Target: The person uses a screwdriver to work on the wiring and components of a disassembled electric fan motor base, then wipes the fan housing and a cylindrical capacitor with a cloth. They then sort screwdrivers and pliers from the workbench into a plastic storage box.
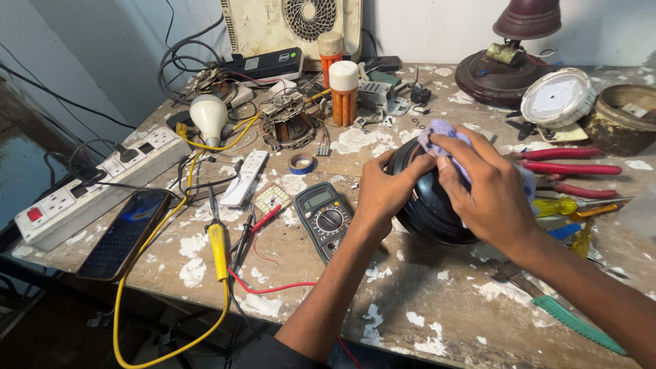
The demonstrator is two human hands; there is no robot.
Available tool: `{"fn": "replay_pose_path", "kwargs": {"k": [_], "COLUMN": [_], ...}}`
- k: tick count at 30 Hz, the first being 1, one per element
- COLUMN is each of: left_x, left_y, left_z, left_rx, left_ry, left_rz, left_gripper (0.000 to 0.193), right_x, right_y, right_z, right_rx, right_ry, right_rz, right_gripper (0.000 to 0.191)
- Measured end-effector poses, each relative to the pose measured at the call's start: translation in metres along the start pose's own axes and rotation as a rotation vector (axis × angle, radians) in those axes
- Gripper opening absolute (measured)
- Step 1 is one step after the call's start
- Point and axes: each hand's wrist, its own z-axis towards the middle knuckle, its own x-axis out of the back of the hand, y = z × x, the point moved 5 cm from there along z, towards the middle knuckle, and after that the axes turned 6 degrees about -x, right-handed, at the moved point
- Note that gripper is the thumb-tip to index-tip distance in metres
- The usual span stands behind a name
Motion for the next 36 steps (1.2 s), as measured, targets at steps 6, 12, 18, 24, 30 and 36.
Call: {"fn": "replay_pose_path", "kwargs": {"k": [6, 12, 18, 24, 30, 36], "left_x": [-0.006, 0.004, 0.009, 0.015, 0.015, 0.008], "left_y": [0.005, -0.009, -0.016, -0.021, -0.016, -0.009], "left_z": [-0.004, 0.011, 0.016, 0.021, 0.012, 0.010], "left_rx": [0.000, 0.115, 0.161, 0.221, 0.200, 0.171], "left_ry": [0.006, 0.030, 0.004, 0.022, -0.005, -0.033], "left_rz": [0.036, -0.157, -0.245, -0.292, -0.320, -0.226], "left_gripper": [0.064, 0.060, 0.057, 0.060, 0.060, 0.058], "right_x": [0.009, -0.003, -0.024, 0.004, 0.005, -0.009], "right_y": [-0.004, -0.036, -0.031, 0.000, 0.058, 0.122], "right_z": [-0.039, -0.081, -0.076, -0.058, -0.031, 0.005], "right_rx": [-0.118, 0.343, 0.614, 0.488, 0.004, -0.322], "right_ry": [0.033, -0.102, -0.335, -0.194, -0.040, -0.204], "right_rz": [0.030, -0.265, -0.237, -0.038, 0.185, 0.239], "right_gripper": [0.039, 0.046, 0.041, 0.049, 0.044, 0.034]}}
